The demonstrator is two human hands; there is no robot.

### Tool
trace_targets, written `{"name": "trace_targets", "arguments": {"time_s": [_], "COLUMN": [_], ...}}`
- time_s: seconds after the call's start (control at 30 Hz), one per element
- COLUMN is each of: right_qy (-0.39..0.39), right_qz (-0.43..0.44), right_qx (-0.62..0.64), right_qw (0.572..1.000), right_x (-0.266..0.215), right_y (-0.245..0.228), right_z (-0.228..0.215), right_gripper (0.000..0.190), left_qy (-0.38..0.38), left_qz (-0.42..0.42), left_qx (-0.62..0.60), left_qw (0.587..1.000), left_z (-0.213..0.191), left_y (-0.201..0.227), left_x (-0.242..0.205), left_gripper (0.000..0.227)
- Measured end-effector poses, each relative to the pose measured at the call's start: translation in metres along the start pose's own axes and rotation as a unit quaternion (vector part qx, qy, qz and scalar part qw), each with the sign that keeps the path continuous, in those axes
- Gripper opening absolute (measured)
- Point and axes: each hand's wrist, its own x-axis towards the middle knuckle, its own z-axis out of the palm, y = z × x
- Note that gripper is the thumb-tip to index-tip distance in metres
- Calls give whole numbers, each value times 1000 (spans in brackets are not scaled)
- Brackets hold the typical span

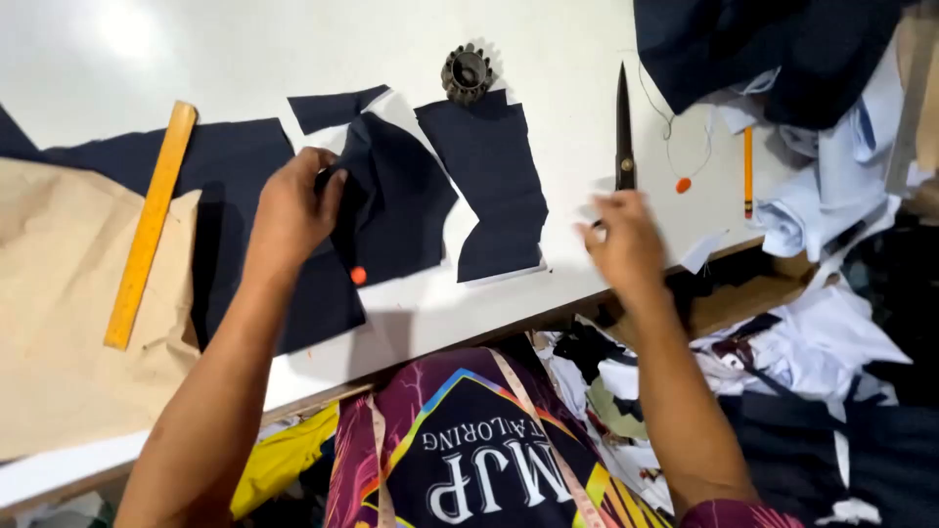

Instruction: The person folds multiple dark fabric pieces on a white table, aligning edges and stacking them. They also handle a brown paper pattern and a wooden ruler, moving them aside to clear the workspace. The folded fabric pieces are gathered into a neat stack.

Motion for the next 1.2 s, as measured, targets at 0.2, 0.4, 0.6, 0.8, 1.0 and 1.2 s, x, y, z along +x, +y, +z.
{"name": "trace_targets", "arguments": {"time_s": [0.2, 0.4, 0.6, 0.8, 1.0, 1.2], "right_qy": [38, -62, 123, -20, -89, -74], "right_qz": [-442, -434, -472, -395, -250, -128], "right_qx": [215, 250, 85, 151, 187, 449], "right_qw": [870, 863, 869, 906, 946, 881], "right_x": [-13, -5, 5, -17, -13, -6], "right_y": [-82, -183, -177, -127, -123, -158], "right_z": [91, 85, 174, 125, 113, 113], "right_gripper": [28, 34, 8, 15, 14, 18], "left_qy": [62, 126, 235, 191, 181, 148], "left_qz": [-132, -179, -229, -313, -215, -156], "left_qx": [-169, -357, -298, -157, 67, 40], "left_qw": [975, 908, 897, 917, 957, 976], "left_z": [-11, -13, -38, -11, -2, 26], "left_y": [36, 92, 66, -49, -78, -96], "left_x": [-2, -20, -53, -94, -93, -86], "left_gripper": [9, 9, 12, 29, 25, 18]}}
